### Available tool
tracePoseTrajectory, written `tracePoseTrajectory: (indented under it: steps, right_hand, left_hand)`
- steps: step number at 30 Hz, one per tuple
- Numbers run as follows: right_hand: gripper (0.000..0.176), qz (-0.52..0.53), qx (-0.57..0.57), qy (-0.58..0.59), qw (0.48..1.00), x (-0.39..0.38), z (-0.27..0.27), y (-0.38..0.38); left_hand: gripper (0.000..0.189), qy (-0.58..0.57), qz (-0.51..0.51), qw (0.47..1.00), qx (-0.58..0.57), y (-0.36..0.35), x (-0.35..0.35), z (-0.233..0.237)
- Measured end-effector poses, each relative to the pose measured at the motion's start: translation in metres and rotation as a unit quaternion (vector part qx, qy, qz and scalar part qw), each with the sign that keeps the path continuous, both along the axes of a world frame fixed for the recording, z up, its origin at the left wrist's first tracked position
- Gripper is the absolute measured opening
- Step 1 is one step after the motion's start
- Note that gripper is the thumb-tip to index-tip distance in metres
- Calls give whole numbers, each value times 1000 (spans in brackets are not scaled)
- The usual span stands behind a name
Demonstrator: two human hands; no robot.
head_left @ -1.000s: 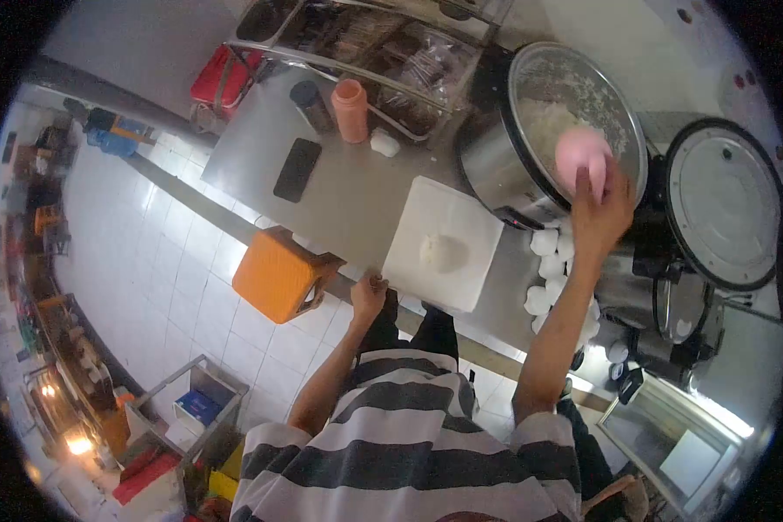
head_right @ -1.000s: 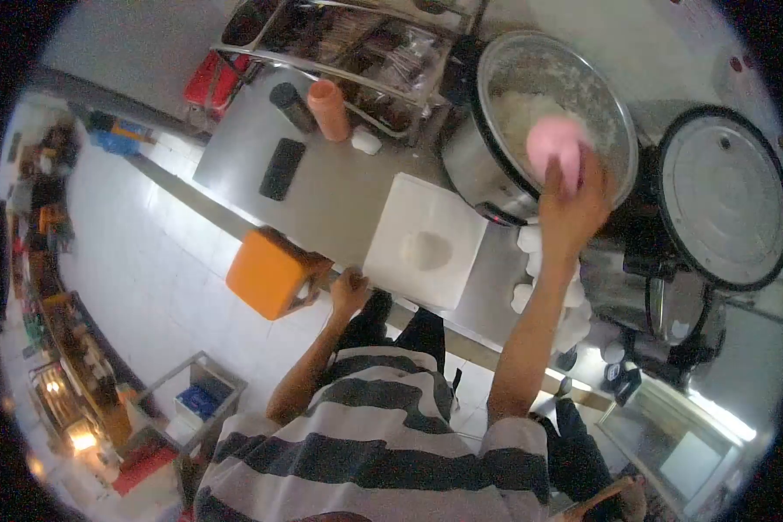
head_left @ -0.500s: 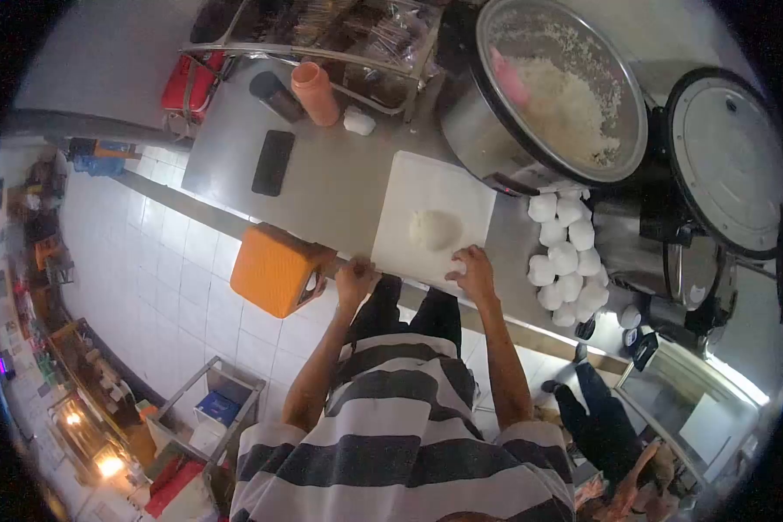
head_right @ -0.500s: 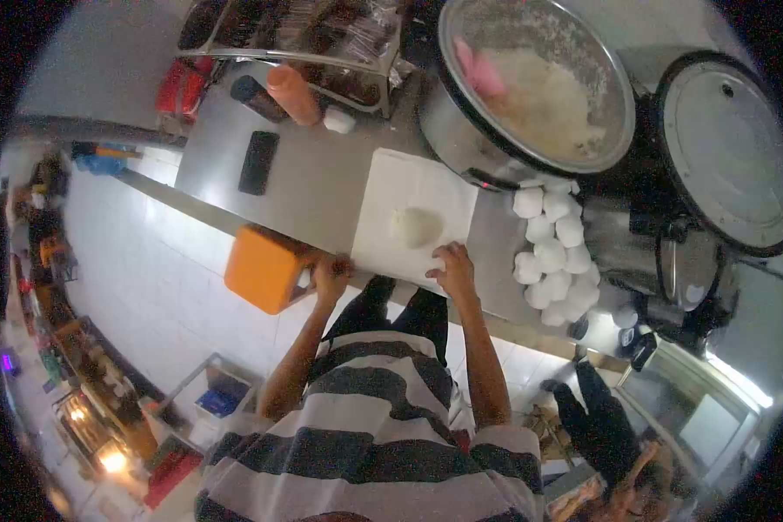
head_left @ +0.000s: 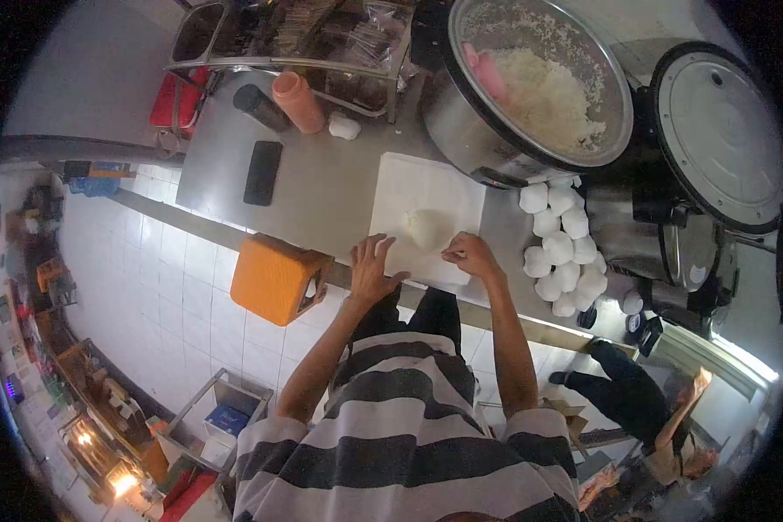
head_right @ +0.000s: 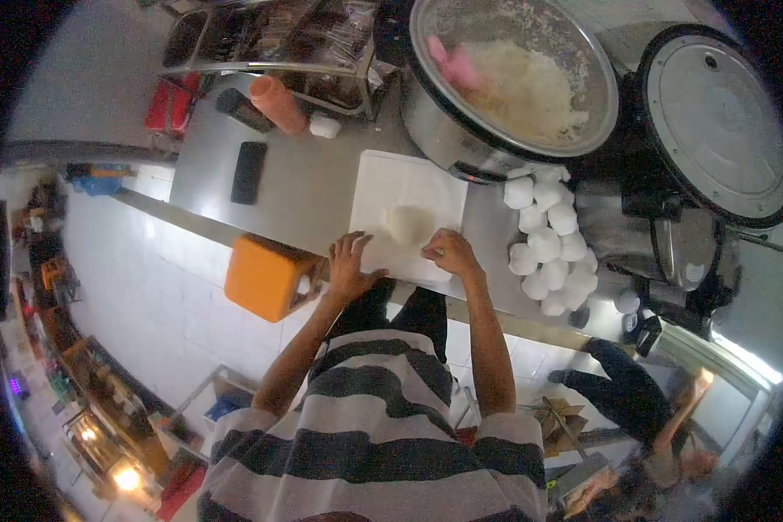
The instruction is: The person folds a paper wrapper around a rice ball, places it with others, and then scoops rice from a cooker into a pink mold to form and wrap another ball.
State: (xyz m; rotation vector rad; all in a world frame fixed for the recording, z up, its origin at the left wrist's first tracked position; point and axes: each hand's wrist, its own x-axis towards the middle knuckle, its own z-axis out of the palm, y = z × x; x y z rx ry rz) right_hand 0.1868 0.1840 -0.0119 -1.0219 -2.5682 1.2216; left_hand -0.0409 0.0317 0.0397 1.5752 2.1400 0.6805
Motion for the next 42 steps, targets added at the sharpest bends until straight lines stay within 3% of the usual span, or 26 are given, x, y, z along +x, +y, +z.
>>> tracePoseTrajectory:
  steps: [4, 8, 11, 13, 16, 18, 21, 25, 27, 29, 30, 31, 33, 34, 36, 37, 39, 42]
  right_hand:
    - [12, -44, -109, -9, 993, 0, -1, 5]
    - [15, -58, -90, -24, 994, 2, -5, 5]
    - [26, -86, -38, -33, 995, -7, 39, -10]
    - [41, -105, 118, -104, 982, -22, 75, -31]
    - [54, -90, 155, -157, 971, -16, 45, -51]
    - [50, -101, 173, -129, 971, -4, 30, -55]
    - [46, -89, 188, -85, 974, 12, 34, -71]
    - [33, -100, 140, -25, 985, 28, 45, -88]
    - [29, -104, 110, 7, 988, 31, 43, -90]
    - [19, -165, 2, 117, 979, 30, 36, -85]
    - [19, -164, 0, 118, 979, 29, 32, -82]
    - [14, -211, -50, 100, 971, 28, 25, -78]
    - [10, -307, -146, 82, 937, 26, 5, -73]
    - [10, -301, -151, 84, 938, 23, -1, -68]
    - [15, -319, -97, 2, 943, 14, -13, -57]
    - [21, -295, -2, 2, 956, 8, -15, -53]
    - [22, -284, 11, -27, 958, 2, -16, -52]
    - [25, -277, 9, -91, 957, 2, -16, -48]
  left_hand:
    - [58, 25, -24, 999, 8, 3, -2, -26]
    - [44, 51, -56, 997, 15, -2, -10, -37]
    - [34, 29, -49, 996, 65, -5, -25, -42]
    - [30, -14, -43, 994, 97, 0, -34, -44]
    - [28, -63, -17, 994, 92, 9, -43, -52]
    - [28, -100, -70, 988, 99, 7, -56, -62]
    - [28, -62, -123, 988, 76, -10, -60, -34]
    - [37, -70, -124, 988, 55, -44, -48, -47]
    - [30, -238, -23, 970, 40, -51, -45, -51]
    - [25, -272, 24, 961, 48, -44, -41, -45]
    - [20, -305, 70, 948, 58, -36, -39, -41]
    - [20, -303, 72, 949, 58, -32, -38, -49]
    - [13, -373, 169, 912, -12, -26, -39, -68]
    - [13, -370, 175, 912, -12, -19, -39, -74]
    - [22, -175, 174, 967, -69, -9, -39, -83]
    - [22, -170, 182, 966, -71, -2, -38, -76]
    - [27, -53, 183, 978, -86, 4, -33, -66]
    - [21, -60, 179, 978, -90, 3, -34, -62]
